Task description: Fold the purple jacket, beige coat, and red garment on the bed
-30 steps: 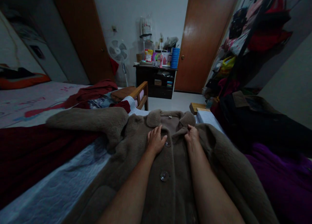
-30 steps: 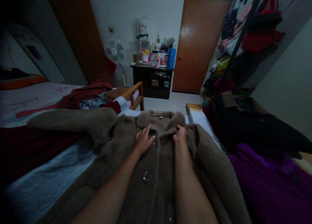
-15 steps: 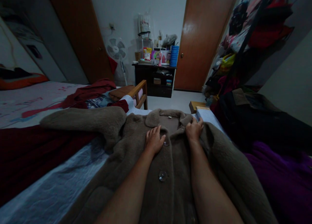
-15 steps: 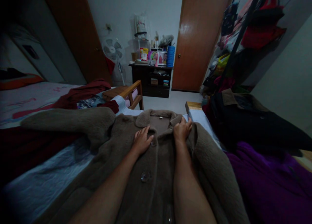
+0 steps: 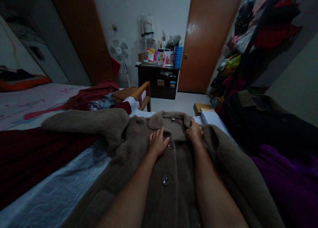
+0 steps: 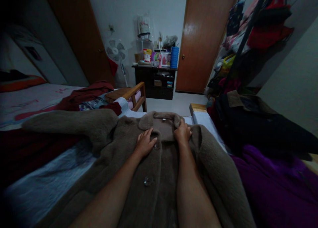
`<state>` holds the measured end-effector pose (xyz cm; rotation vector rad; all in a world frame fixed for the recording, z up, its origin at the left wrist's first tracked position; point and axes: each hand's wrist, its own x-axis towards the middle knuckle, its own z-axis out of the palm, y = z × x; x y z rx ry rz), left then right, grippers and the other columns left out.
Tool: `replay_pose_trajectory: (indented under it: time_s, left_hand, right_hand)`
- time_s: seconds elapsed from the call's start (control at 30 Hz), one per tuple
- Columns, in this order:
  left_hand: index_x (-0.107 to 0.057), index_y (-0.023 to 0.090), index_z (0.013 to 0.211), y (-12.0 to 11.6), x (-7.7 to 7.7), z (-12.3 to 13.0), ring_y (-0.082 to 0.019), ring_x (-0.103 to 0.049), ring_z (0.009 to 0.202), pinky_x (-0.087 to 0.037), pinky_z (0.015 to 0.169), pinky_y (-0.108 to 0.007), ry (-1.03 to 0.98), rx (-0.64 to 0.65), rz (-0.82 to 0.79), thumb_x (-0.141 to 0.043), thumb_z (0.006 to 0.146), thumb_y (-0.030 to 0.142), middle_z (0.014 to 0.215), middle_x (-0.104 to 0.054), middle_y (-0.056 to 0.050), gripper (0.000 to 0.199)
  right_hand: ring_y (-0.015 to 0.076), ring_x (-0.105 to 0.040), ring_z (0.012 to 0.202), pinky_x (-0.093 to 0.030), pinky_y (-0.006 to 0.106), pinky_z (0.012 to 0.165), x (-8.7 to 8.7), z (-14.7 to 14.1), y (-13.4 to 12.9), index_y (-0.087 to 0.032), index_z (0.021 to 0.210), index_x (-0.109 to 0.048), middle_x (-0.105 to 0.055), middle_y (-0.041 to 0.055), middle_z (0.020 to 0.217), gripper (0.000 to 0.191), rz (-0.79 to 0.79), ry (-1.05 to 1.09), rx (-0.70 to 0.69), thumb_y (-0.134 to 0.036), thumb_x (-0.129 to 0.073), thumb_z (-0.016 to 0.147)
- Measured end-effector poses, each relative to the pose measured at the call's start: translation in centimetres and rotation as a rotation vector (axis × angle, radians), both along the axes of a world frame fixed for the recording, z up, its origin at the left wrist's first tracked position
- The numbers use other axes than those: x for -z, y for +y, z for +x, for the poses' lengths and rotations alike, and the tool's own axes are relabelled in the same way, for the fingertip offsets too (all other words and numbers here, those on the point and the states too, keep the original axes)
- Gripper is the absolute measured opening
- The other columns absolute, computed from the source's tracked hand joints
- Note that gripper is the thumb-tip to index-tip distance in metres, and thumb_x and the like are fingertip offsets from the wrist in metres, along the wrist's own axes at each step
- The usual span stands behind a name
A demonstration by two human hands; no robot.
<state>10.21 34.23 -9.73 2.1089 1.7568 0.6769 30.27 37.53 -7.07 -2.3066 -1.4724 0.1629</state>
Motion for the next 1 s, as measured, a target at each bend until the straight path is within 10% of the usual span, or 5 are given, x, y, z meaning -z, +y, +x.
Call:
replay_pose_trajectory:
  time_s: [0.37,0.5,0.6,1.0]
  left_hand:
    - [-0.060,0.020,0.124,1.3,-0.6,-0.5,-0.024,-0.048,0.126,-0.036,0.111,-0.037,-0.300,-0.244,0.132,-0.058,0.085,0.036,0.130,-0.051,-0.011,0.042]
    - [-0.049,0.031,0.139,0.4,-1.4,0.0,-0.029,-0.018,0.145,-0.019,0.118,-0.049,-0.054,0.051,0.206,-0.059,0.085,0.033,0.155,-0.032,-0.003,0.055]
    - [-0.060,0.033,0.126,-0.2,-1.4,0.5,-0.028,-0.022,0.144,-0.013,0.117,-0.056,0.049,0.299,0.108,-0.050,0.091,0.032,0.143,-0.051,0.000,0.036]
    - [-0.069,0.031,0.110,-0.5,-0.7,1.1,-0.028,-0.032,0.138,-0.022,0.114,-0.053,0.091,0.341,0.039,-0.044,0.095,0.036,0.125,-0.060,-0.002,0.030]
  right_hand:
    - [0.0223,-0.062,0.081,-0.044,0.028,0.067,-6.4,2.1,-1.3,-0.016,0.085,-0.073,-0.070,0.0088,0.085,0.021,-0.004,0.004,-0.238,-0.019,-0.057,0.072]
    - [0.0179,-0.060,0.073,-0.041,0.025,0.061,-7.7,1.9,-2.5,-0.016,0.084,-0.071,-0.069,0.0052,0.080,0.016,-0.194,0.131,-0.441,-0.028,-0.061,0.078]
    - [0.0190,-0.062,0.072,-0.042,0.027,0.062,-8.3,1.3,-2.9,-0.015,0.084,-0.070,-0.070,0.0075,0.081,0.038,-0.348,0.140,-0.468,-0.050,-0.055,0.085]
    - [0.0304,-0.061,0.110,-0.045,0.035,0.084,-3.1,-0.9,-1.7,-0.015,0.114,-0.066,-0.067,0.0175,0.117,0.039,-0.288,-0.145,-0.181,-0.030,-0.058,0.079]
